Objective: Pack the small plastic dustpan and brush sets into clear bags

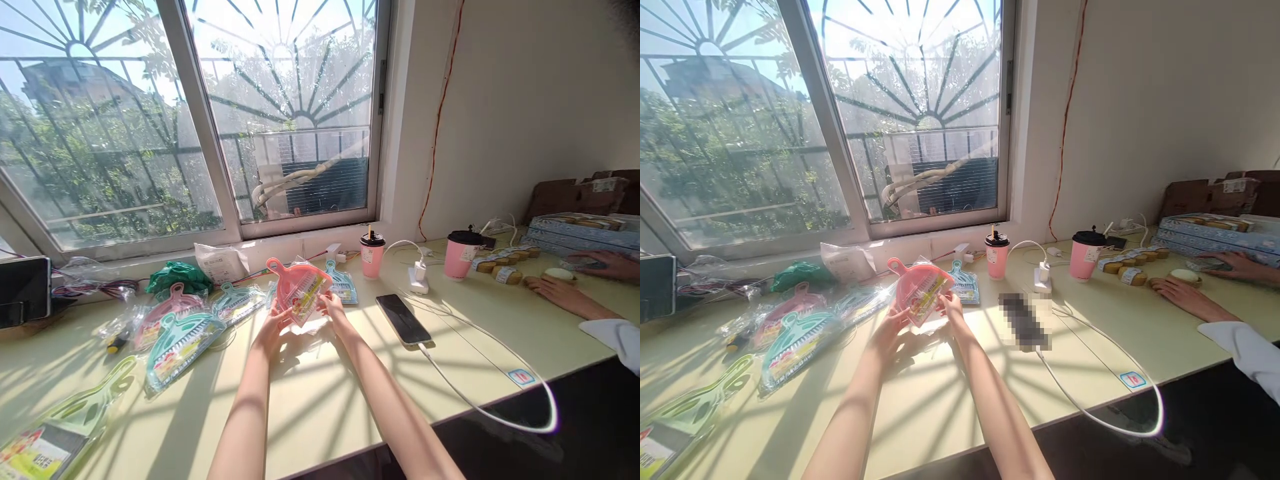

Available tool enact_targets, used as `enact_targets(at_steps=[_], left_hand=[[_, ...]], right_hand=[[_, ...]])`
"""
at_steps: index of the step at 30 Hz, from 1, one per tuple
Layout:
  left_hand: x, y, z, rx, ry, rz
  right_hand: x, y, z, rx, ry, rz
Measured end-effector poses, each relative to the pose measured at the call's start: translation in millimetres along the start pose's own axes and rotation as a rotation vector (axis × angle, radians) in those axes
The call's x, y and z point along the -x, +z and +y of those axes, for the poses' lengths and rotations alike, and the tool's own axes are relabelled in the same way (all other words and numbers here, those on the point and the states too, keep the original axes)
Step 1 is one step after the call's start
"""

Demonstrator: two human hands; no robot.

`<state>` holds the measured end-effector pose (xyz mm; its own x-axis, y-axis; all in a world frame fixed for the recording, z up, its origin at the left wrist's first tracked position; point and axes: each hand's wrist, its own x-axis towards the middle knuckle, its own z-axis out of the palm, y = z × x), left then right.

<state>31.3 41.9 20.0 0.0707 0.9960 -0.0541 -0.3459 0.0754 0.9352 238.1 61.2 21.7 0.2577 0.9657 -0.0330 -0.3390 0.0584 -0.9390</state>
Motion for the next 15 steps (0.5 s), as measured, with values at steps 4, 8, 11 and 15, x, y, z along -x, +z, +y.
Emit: enact_targets(at_steps=[4, 8, 11, 15], left_hand=[[0, 1.8, 1, -0.011, 0.000, -0.040], [3, 2.7, 0, -0.004, 0.009, -0.042], [3, 6.4, 0, 0.009, 0.031, -0.016], [-5, 11.8, -2, -0.025, -0.035, 0.183]], right_hand=[[1, -1, -3, -0.067, 0.102, 0.010], [3, -2, -3, -0.091, 0.097, -0.004], [1, -4, 0, -0.075, 0.047, -0.042], [-3, -4, 3, -0.045, 0.019, 0.020]])
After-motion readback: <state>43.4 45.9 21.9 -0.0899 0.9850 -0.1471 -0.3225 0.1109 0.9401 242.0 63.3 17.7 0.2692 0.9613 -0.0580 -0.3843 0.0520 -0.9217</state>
